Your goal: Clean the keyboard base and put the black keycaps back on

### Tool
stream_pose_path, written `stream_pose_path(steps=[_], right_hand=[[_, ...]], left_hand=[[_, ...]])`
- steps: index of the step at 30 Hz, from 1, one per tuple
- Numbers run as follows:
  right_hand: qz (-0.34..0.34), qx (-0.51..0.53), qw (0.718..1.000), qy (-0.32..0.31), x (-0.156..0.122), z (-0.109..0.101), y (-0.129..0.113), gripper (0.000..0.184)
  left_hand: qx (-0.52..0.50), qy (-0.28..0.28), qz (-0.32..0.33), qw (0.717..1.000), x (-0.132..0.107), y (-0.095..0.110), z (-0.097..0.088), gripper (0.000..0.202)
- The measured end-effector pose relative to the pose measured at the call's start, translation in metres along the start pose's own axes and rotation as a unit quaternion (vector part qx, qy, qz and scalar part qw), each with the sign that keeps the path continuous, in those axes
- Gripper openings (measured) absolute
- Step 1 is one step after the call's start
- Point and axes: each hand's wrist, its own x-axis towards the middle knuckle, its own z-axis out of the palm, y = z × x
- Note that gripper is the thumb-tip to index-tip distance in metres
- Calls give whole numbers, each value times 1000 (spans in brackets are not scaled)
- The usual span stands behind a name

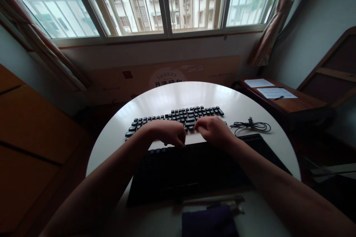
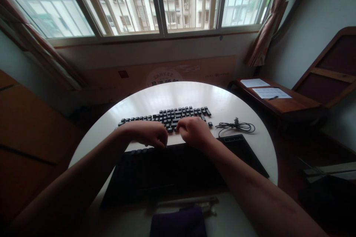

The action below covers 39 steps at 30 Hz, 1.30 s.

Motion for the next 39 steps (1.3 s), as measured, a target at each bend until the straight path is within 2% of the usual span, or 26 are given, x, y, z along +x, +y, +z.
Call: stream_pose_path(steps=[5, 10, 13, 22, 31, 39], right_hand=[[1, -1, 1000, 6, 0, 0, 0, 24], [1, -6, 1000, 6, 1, -1, 0, 24], [0, -5, 1000, 7, 0, -1, -1, 24], [1, -3, 1000, 7, 0, -3, -2, 24], [-3, -5, 1000, 6, 1, 0, 1, 24], [-1, -7, 1000, 5, 1, 2, 2, 24]], left_hand=[[70, 70, 12, 995, -3, 11, 4, 12], [214, 132, -35, 967, -7, 34, 14, 13], [249, 155, -55, 954, -8, 41, 18, 11], [228, 130, -73, 962, -7, 39, 12, 10], [264, 152, -94, 948, 0, 40, 19, 9], [244, 173, -124, 946, 10, 47, 25, 12]])
